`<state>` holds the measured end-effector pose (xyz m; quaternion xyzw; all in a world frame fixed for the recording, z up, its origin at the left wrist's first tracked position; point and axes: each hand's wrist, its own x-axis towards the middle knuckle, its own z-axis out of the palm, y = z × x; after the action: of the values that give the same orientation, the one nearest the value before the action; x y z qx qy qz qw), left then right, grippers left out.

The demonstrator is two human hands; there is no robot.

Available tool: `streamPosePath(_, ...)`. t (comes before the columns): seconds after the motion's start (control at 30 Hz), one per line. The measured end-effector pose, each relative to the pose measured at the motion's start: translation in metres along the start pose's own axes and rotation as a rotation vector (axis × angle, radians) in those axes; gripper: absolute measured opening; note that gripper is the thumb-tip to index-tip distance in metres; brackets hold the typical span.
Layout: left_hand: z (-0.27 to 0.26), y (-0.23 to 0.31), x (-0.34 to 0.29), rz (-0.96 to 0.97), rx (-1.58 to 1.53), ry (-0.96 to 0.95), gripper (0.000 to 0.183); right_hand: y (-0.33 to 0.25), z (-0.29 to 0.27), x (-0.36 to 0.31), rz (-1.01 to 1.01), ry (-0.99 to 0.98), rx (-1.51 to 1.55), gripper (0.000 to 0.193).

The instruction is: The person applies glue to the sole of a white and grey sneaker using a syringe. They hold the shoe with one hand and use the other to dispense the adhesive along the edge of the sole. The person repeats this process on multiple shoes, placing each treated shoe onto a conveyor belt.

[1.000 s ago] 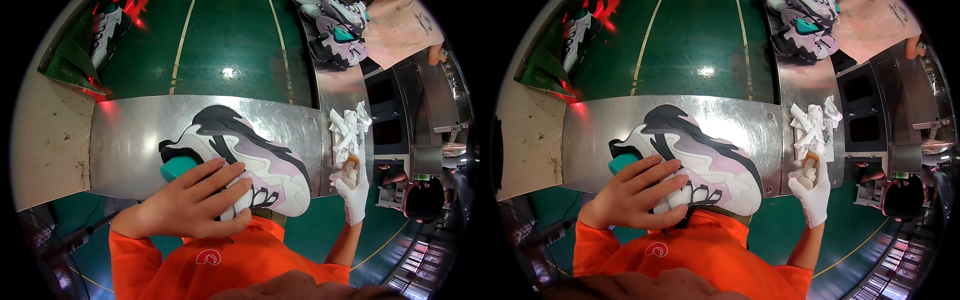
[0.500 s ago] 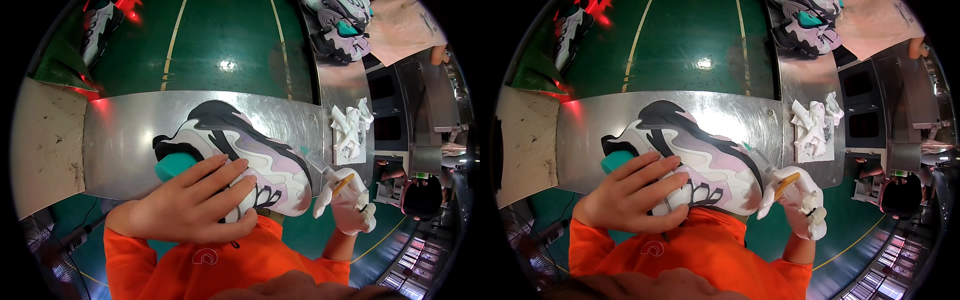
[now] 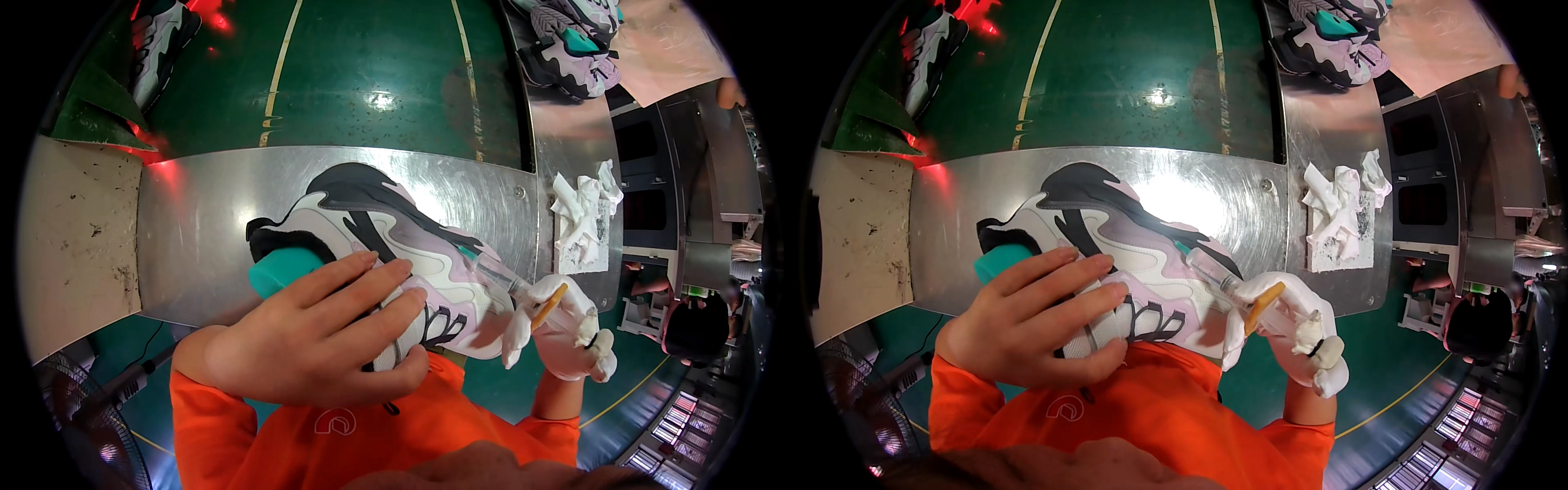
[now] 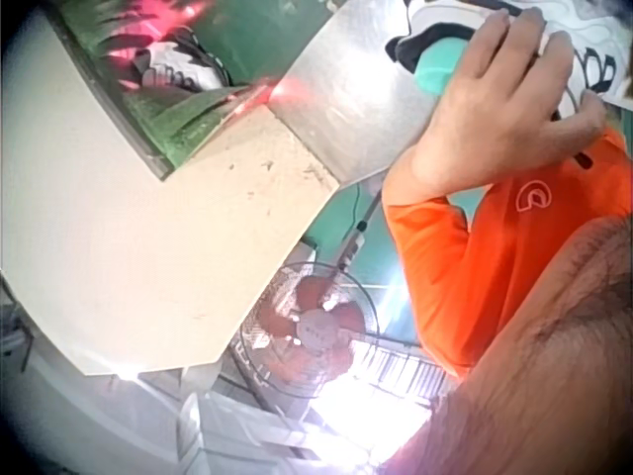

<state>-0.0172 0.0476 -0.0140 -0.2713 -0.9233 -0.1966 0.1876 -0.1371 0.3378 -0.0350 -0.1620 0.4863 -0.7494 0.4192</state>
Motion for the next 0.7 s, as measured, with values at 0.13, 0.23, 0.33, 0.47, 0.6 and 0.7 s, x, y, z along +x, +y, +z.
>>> streamPosePath(0.13, 0.001, 0.000, -0.001, 0.004, 0.014, -0.001, 0.021, -0.001, 0.003, 0.003, 0.015, 0.027, 0.014, 0.107)
streamPosePath(0.23, -0.001, -0.002, -0.001, 0.032, 0.022, -0.013, 0.022, -0.004, 0.003, 0.004, 0.028, -0.002, 0.020, 0.106)
streamPosePath(0.33, 0.000, -0.002, -0.001, 0.041, 0.022, -0.008, 0.024, -0.006, 0.003, 0.002, 0.002, 0.047, -0.008, 0.105)
streamPosePath(0.47, -0.001, 0.001, -0.002, 0.009, 0.010, -0.018, 0.024, -0.016, 0.009, 0.001, 0.041, 0.068, -0.044, 0.103)
streamPosePath(0.6, -0.003, 0.002, -0.002, -0.007, 0.012, -0.030, 0.025, -0.024, 0.008, 0.002, 0.088, -0.004, -0.045, 0.102)
streamPosePath(0.7, -0.004, 0.003, -0.001, -0.007, 0.005, -0.039, 0.025, -0.027, 0.009, -0.002, 0.096, 0.017, -0.054, 0.102)
